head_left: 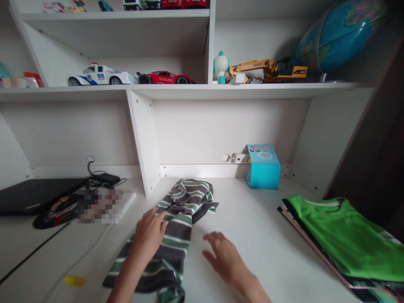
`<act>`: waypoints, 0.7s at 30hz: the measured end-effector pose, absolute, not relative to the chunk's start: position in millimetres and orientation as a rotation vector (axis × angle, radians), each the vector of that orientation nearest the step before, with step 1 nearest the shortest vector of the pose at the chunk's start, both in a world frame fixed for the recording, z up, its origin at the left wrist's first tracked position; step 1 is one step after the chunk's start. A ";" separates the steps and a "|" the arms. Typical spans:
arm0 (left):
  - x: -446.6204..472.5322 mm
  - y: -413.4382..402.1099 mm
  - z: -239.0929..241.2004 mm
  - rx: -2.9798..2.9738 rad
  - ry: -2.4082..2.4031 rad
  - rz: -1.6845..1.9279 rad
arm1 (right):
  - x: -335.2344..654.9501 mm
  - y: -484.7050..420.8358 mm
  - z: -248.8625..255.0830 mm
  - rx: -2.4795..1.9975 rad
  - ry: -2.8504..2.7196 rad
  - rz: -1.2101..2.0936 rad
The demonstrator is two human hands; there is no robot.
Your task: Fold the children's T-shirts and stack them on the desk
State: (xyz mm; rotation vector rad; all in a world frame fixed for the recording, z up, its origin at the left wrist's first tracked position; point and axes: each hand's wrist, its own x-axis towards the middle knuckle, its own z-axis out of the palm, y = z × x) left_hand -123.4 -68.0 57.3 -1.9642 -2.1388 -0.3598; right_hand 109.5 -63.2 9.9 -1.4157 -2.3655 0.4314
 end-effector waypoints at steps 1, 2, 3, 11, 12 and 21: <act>-111.8 -47.6 66.6 -2.069 -2.144 -0.354 | 115.9 -46.5 21.4 -1.561 -2.337 0.424; -101.9 -27.1 72.4 -2.133 -2.184 -0.326 | 120.5 -28.2 29.9 -1.663 -2.295 0.418; -93.6 -7.5 74.7 -2.158 -2.236 -0.287 | 122.6 -9.8 35.1 -1.748 -2.255 0.414; -71.7 68.1 40.0 -2.019 -2.408 -0.133 | 69.2 53.5 14.1 -2.006 -2.014 0.411; -76.1 71.9 39.5 -2.025 -2.399 -0.138 | 65.5 56.3 14.2 -2.007 -2.009 0.413; -195.8 86.7 79.0 -1.636 -2.579 -0.209 | 216.3 124.0 86.1 -2.265 -1.737 0.161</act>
